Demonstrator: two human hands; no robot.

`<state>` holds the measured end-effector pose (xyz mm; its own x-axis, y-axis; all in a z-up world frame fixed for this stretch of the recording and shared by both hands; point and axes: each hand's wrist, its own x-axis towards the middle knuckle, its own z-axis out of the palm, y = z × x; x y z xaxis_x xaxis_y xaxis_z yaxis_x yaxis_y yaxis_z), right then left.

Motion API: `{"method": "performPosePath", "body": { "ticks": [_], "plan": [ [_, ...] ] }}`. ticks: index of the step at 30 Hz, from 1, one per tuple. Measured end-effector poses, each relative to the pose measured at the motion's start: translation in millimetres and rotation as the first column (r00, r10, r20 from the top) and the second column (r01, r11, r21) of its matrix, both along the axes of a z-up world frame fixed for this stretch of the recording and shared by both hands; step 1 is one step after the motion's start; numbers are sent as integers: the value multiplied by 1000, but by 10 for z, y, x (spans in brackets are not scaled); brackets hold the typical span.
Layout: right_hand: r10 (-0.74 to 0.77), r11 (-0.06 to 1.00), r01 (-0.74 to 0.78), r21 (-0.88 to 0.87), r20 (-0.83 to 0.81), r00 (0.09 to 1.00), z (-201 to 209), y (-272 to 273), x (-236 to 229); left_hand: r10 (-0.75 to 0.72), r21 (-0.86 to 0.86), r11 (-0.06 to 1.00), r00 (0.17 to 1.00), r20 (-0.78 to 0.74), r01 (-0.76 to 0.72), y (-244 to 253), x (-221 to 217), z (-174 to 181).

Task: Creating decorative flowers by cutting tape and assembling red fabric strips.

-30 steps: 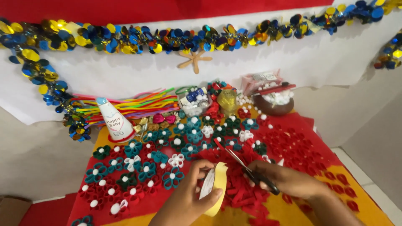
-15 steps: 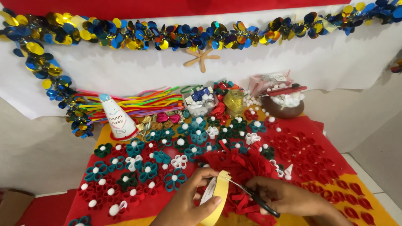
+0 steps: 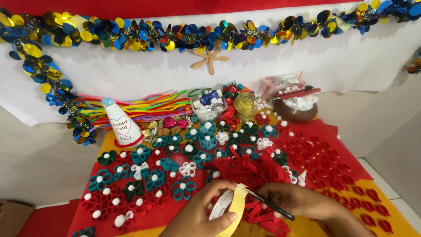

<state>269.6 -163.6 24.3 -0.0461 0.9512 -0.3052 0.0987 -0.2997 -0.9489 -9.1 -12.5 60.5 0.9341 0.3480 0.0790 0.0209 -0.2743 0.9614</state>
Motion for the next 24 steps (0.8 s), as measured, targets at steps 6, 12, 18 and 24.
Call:
{"method": "performPosePath", "body": {
  "ticks": [6, 12, 18, 24],
  "plan": [
    [-1, 1000, 1, -29, 7, 1000, -46, 13, 56, 16, -23, 1000, 1000, 23, -15, -11, -8, 32],
    [-99, 981, 118, -155, 128, 987, 113, 49, -18, 30, -5, 1000, 999, 37, -30, -15, -11, 55],
    [-108, 991, 112, -72, 55, 993, 69, 25, 16, 12, -3, 1000, 998, 65, -12, 7, -10, 13],
    [-134, 985, 140, -97, 64, 989, 137, 31, -19, 5, -49, 999, 998, 70, -1, 11, -7, -8]
  ]
}}
